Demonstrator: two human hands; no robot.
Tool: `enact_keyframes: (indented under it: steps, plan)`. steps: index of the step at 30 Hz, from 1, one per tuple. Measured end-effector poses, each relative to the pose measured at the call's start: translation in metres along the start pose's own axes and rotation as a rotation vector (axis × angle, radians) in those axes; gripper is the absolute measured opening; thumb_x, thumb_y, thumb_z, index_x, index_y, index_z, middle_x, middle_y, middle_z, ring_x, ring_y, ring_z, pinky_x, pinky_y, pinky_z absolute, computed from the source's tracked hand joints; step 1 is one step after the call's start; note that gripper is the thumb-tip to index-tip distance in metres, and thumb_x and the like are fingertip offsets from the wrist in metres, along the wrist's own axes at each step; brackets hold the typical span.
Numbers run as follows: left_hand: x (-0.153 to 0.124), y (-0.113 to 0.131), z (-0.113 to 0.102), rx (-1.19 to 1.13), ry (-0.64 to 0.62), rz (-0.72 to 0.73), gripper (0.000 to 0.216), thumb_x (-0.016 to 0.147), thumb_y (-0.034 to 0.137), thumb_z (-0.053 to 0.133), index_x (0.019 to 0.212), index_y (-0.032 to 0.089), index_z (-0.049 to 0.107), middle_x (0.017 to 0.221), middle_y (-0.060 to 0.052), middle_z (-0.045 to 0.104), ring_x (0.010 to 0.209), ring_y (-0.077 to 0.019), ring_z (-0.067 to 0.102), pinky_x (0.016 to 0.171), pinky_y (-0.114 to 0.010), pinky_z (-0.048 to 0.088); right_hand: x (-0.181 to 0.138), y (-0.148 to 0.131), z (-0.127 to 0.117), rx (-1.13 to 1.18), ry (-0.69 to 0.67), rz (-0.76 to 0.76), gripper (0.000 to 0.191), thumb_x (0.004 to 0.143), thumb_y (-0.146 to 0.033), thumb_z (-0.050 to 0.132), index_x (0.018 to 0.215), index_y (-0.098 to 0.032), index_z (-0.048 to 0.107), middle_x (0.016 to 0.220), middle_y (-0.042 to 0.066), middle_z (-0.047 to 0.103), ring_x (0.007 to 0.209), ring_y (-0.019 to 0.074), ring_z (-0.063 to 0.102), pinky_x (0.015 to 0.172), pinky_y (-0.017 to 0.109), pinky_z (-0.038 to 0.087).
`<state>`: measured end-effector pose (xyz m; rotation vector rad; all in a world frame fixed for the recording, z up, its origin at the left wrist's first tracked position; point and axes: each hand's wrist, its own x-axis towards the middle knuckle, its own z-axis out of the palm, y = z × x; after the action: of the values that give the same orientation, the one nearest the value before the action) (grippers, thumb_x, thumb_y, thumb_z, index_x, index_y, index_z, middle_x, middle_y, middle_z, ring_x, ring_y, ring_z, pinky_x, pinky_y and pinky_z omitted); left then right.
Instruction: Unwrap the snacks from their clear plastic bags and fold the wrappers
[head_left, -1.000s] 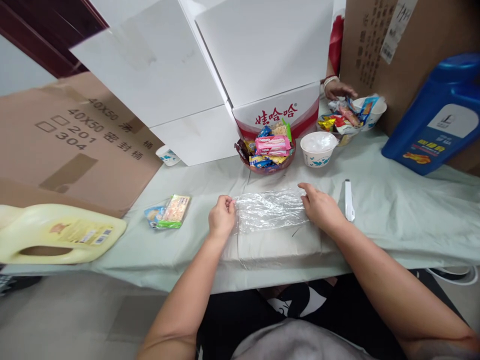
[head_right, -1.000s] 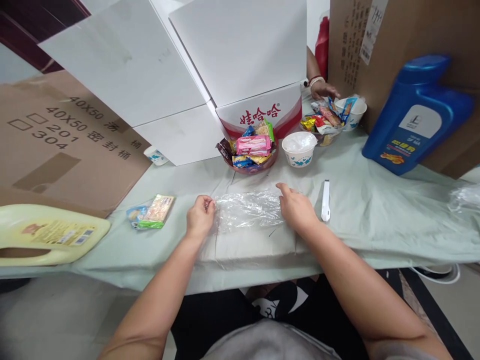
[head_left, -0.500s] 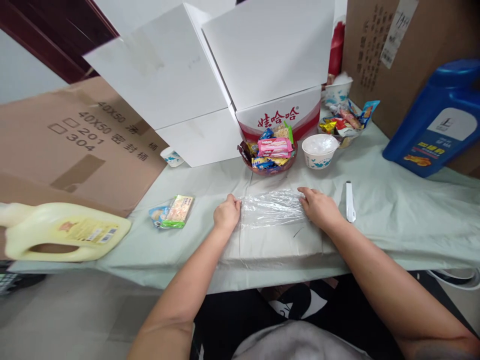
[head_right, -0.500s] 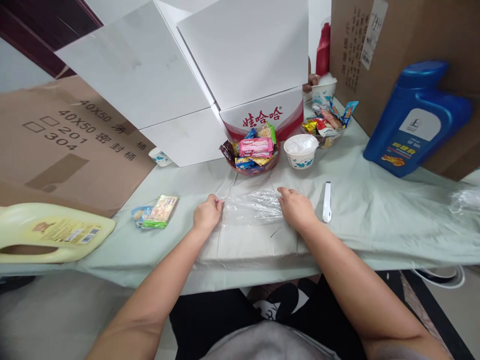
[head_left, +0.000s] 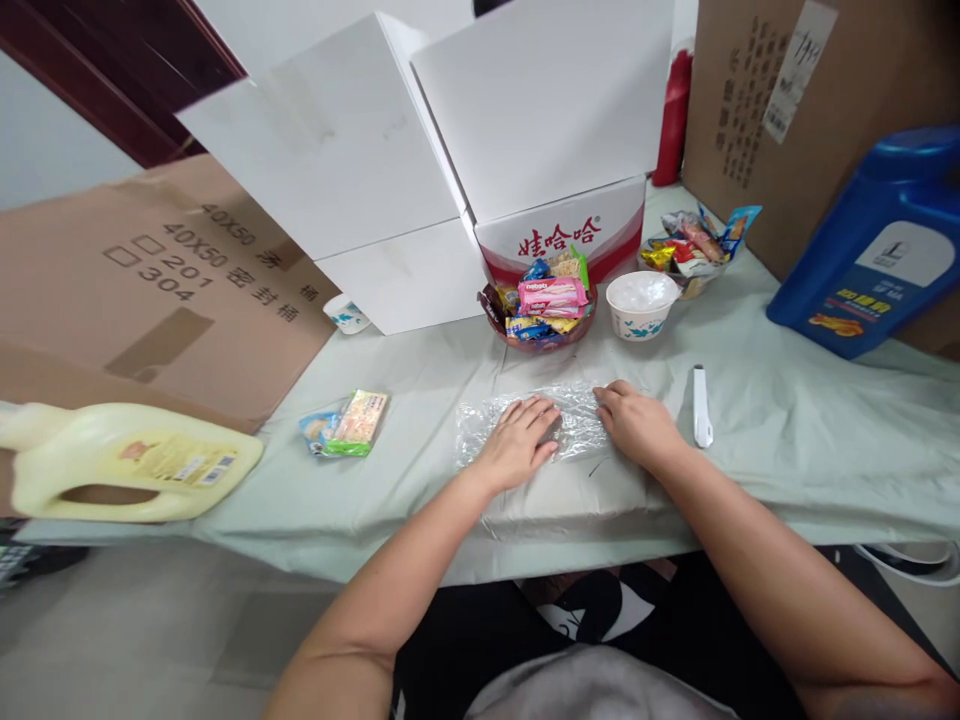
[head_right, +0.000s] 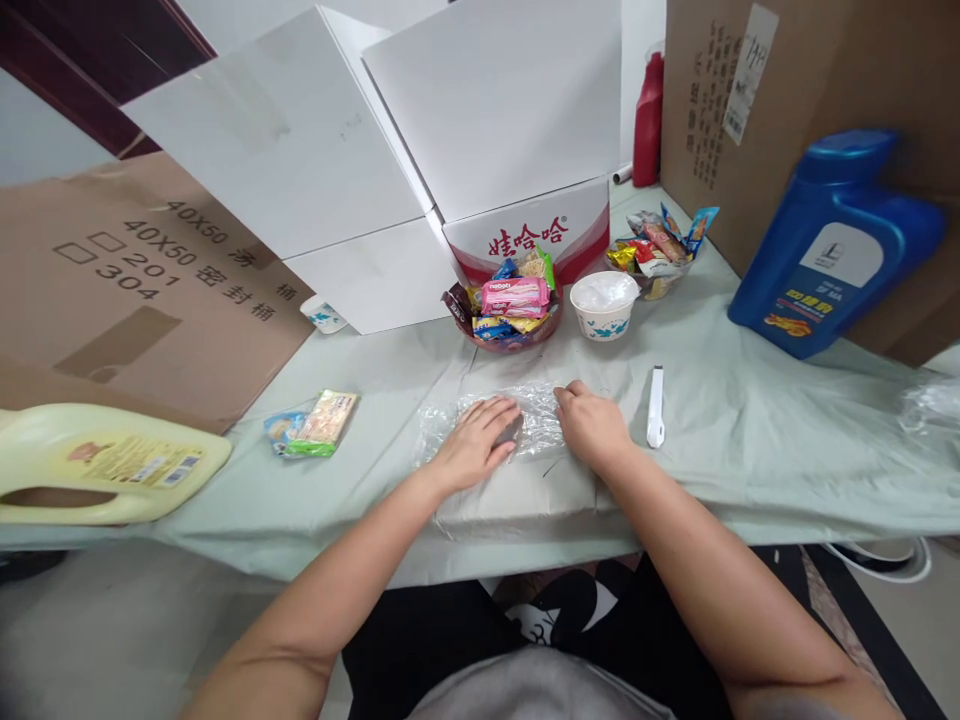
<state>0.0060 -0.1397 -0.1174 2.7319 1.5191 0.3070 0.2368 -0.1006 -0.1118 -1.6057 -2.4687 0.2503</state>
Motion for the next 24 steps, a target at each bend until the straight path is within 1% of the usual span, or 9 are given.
enact_keyframes:
  steps: [3, 5, 7, 9, 11, 13, 15, 19, 24]
  plan:
    - [0.002, 0.005, 0.006, -0.017, -0.135, -0.058, 0.050, 0.097, 0.037, 0.042, 0.144, 0.022, 0.040, 0.157, -0.008, 0.032, 0.146, -0.0262, 0.025, 0.118, -0.053, 0.019, -0.001, 0.002, -0.001, -0.010, -0.006, 0.063, 0.043, 0.097, -0.027, 0.039, 0.136, -0.015, 0.052, 0.135, 0.013, 0.055, 0.096, 0.0243, 0.066, 0.073, 0.033, 0.050]
    - [0.001, 0.005, 0.005, -0.024, -0.170, -0.075, 0.051, 0.098, 0.039, 0.038, 0.147, 0.024, 0.037, 0.158, -0.006, 0.029, 0.148, -0.0246, 0.021, 0.120, -0.053, 0.015, -0.002, 0.004, -0.003, -0.017, 0.019, 0.138, 0.042, 0.097, -0.028, 0.039, 0.133, -0.015, 0.055, 0.140, 0.015, 0.051, 0.096, 0.0251, 0.066, 0.074, 0.034, 0.050]
    - [0.000, 0.004, 0.003, -0.028, -0.176, -0.079, 0.051, 0.099, 0.040, 0.037, 0.147, 0.025, 0.036, 0.159, -0.006, 0.028, 0.148, -0.0234, 0.019, 0.120, -0.052, 0.013, -0.003, 0.004, -0.005, -0.034, 0.107, 0.158, 0.040, 0.097, -0.028, 0.039, 0.130, -0.015, 0.059, 0.143, 0.016, 0.048, 0.101, 0.0272, 0.064, 0.079, 0.037, 0.050]
    - [0.001, 0.005, 0.002, -0.033, -0.181, -0.086, 0.050, 0.099, 0.041, 0.036, 0.147, 0.026, 0.036, 0.159, -0.006, 0.028, 0.148, -0.0233, 0.019, 0.120, -0.051, 0.013, -0.004, 0.001, -0.006, -0.047, 0.231, 0.085, 0.040, 0.097, -0.027, 0.038, 0.128, -0.014, 0.060, 0.143, 0.017, 0.048, 0.112, 0.0300, 0.058, 0.090, 0.041, 0.047]
    - [0.002, 0.007, 0.002, -0.033, -0.191, -0.099, 0.050, 0.099, 0.040, 0.037, 0.147, 0.026, 0.036, 0.159, -0.006, 0.028, 0.148, -0.0236, 0.019, 0.120, -0.051, 0.014, -0.005, -0.002, -0.003, -0.037, 0.284, -0.081, 0.041, 0.097, -0.026, 0.038, 0.131, -0.014, 0.059, 0.142, 0.016, 0.050, 0.123, 0.0301, 0.051, 0.102, 0.042, 0.041]
    - [0.003, 0.008, 0.002, -0.028, -0.194, -0.102, 0.050, 0.099, 0.040, 0.037, 0.147, 0.026, 0.036, 0.159, -0.006, 0.028, 0.149, -0.0234, 0.018, 0.120, -0.051, 0.014, -0.004, -0.004, 0.003, -0.018, 0.202, -0.250, 0.045, 0.096, -0.031, 0.042, 0.135, -0.014, 0.055, 0.143, 0.014, 0.051, 0.131, 0.0288, 0.045, 0.109, 0.042, 0.036]
    - [0.003, 0.006, 0.002, -0.015, -0.188, -0.106, 0.052, 0.098, 0.042, 0.039, 0.148, 0.026, 0.036, 0.159, -0.005, 0.027, 0.149, -0.0237, 0.017, 0.120, -0.051, 0.014, -0.004, -0.003, 0.011, -0.012, 0.072, -0.310, 0.054, 0.095, -0.041, 0.045, 0.141, -0.012, 0.049, 0.147, 0.014, 0.047, 0.137, 0.0284, 0.039, 0.112, 0.043, 0.032]
    - [-0.013, -0.014, -0.002, 0.031, -0.208, -0.222, 0.061, 0.096, 0.050, 0.043, 0.151, 0.026, 0.031, 0.161, -0.007, 0.021, 0.149, -0.0270, 0.014, 0.120, -0.052, 0.015, -0.003, 0.004, 0.021, -0.024, -0.052, -0.203, 0.071, 0.092, -0.055, 0.043, 0.149, -0.012, 0.037, 0.156, 0.014, 0.031, 0.145, 0.0294, 0.024, 0.117, 0.048, 0.021]
    - [-0.061, -0.057, -0.006, 0.099, -0.221, -0.432, 0.061, 0.098, 0.047, 0.036, 0.152, 0.021, 0.027, 0.161, -0.010, 0.019, 0.149, -0.0267, 0.014, 0.120, -0.051, 0.017, -0.005, 0.004, 0.019, -0.040, -0.120, -0.166, 0.081, 0.089, -0.063, 0.042, 0.153, -0.015, 0.027, 0.159, 0.013, 0.022, 0.148, 0.0312, 0.013, 0.118, 0.055, 0.011]
